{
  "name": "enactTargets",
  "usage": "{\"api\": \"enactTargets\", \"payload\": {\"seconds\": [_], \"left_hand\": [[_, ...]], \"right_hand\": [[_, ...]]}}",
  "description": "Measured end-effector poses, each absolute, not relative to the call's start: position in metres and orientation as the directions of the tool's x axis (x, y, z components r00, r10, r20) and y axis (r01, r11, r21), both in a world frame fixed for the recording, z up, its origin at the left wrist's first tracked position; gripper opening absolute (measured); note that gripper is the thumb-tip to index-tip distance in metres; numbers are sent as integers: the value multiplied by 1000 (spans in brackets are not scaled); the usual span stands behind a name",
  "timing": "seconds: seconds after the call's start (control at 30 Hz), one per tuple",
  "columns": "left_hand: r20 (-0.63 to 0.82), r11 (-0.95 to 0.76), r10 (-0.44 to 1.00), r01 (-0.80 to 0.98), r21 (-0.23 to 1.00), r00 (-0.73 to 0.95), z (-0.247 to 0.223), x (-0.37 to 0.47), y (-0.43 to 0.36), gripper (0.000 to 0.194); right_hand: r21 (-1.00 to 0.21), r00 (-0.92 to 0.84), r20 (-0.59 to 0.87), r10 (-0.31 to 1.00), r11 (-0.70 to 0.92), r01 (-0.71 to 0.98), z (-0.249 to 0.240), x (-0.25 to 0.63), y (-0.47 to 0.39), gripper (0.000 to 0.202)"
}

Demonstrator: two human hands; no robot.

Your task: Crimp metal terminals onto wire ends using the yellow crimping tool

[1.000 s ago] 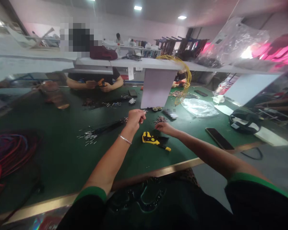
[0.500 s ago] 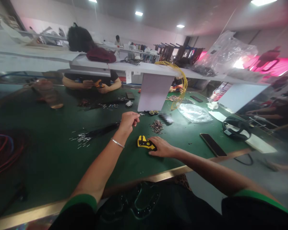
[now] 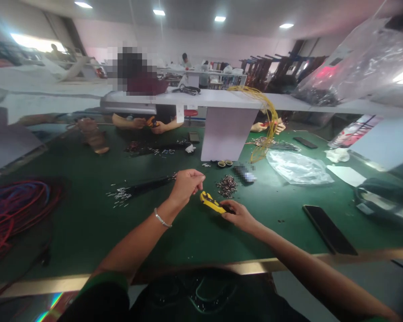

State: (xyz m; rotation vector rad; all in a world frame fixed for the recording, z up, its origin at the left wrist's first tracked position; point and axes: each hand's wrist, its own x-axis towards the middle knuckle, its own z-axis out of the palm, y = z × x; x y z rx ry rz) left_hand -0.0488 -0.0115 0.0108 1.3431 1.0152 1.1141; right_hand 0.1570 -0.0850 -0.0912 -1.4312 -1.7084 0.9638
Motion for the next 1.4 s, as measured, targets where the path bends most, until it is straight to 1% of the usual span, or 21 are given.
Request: {"api": "enactTargets", "payload": {"seconds": [0.03,0.07,0.13,0.23,0.27,0.37,0.43,0.57,0.67,0.87,1.1,1.4], "left_hand": [[79,-82,978,7,997,192,12,-48,-15,9],[82,-90,979,31,995,184,13,-46,-18,9],[86,-102,980,81,992,177,14,-42,-25,8],[75,-106,979,157,982,191,11,-35,-34,8],[67,-103,978,182,978,197,9,-32,-36,8],[56,-109,977,251,962,208,0,-26,-38,9],[60,-119,976,283,952,209,-5,-24,-37,10],[55,-118,980,342,932,190,-10,-24,-33,10],[58,-123,981,366,922,184,-10,-24,-31,10],[49,-122,979,379,917,196,-6,-24,-30,11],[-6,-73,975,351,934,220,-5,-26,-28,12],[19,-135,946,337,932,325,-5,-28,-26,10]], "right_hand": [[-943,-128,1,992,44,331,-89,160,-87,40],[-980,-108,-29,994,-7,200,-86,163,-90,40],[-994,-96,-103,990,-107,-37,-79,168,-95,40],[-937,-81,-161,984,-178,-300,-66,173,-102,31],[-911,-113,-174,978,-204,-359,-62,175,-103,31],[-844,-206,-94,974,-188,-503,-54,178,-103,37],[-825,-260,-70,963,-203,-528,-52,180,-101,46],[-837,-339,-78,938,-246,-489,-58,183,-96,58],[-832,-397,-69,915,-273,-483,-65,186,-93,60],[-843,-528,-37,848,-311,-439,-63,187,-87,57],[-820,-556,-3,831,-320,-475,-70,185,-82,60],[-820,-561,12,828,-313,-480,-71,185,-84,59]]}}
